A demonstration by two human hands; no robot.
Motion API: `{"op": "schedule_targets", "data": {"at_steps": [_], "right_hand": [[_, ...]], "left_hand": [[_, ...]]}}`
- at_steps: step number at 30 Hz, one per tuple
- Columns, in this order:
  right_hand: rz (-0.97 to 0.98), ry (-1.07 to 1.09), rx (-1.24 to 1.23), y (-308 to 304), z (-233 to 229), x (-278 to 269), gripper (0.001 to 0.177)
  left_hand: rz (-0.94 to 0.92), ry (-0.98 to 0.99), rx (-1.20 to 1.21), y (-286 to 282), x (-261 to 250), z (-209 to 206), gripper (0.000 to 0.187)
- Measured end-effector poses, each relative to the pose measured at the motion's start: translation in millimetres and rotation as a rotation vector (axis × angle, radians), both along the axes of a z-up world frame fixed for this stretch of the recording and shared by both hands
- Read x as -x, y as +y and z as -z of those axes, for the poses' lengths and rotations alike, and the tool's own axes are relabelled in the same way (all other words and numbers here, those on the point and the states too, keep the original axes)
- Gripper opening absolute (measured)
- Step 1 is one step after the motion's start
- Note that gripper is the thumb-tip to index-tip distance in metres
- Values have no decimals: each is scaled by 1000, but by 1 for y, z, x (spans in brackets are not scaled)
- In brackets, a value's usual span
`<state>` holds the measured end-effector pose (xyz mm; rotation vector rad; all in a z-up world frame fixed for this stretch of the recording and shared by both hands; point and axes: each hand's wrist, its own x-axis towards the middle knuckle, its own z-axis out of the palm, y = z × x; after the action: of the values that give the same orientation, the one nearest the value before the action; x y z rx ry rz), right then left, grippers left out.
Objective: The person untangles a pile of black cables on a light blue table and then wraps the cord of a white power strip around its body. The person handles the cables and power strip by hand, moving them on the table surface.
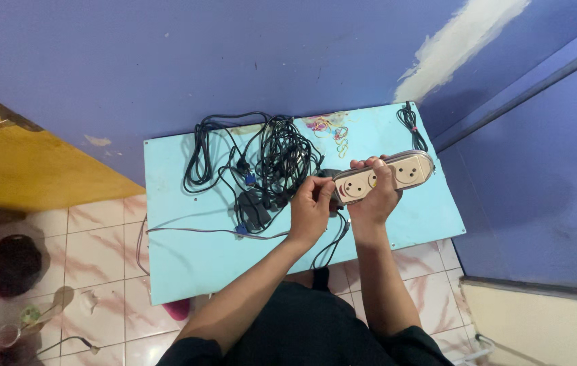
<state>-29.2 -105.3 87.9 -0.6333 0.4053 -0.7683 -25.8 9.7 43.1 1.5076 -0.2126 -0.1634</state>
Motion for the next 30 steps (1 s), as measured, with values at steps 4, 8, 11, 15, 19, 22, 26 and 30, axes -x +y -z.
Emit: {"op": "schedule_targets", "data": {"at_steps": [4, 8, 11, 15, 19, 22, 26, 30], "right_hand": [[16, -65, 12, -6, 0, -3, 25], [-30, -93, 1, -15, 5, -5, 24], [-148, -136, 35, -29, 9, -3, 28], [-502, -235, 199, -60, 6, 16, 56], [-1165, -518, 107, -110, -10, 33, 100], [-1416, -266, 128, -129, -10, 25, 98], [-1246, 311, 573, -101, 13, 16, 58], [-945, 541, 748, -77, 16, 21, 22]], "left_hand": [[93, -32, 213, -19, 1, 9, 29], [67, 102, 302, -41, -7, 15, 28], [67, 91, 341, -47, -18, 15, 23], [117, -38, 259, -31, -51, 0, 18], [280, -201, -18, -2, -80, -32, 16], [479, -188, -214, -3, -82, -54, 14], [558, -367, -290, -20, -76, -71, 17], [549, -487, -251, -18, -79, -76, 15]]}}
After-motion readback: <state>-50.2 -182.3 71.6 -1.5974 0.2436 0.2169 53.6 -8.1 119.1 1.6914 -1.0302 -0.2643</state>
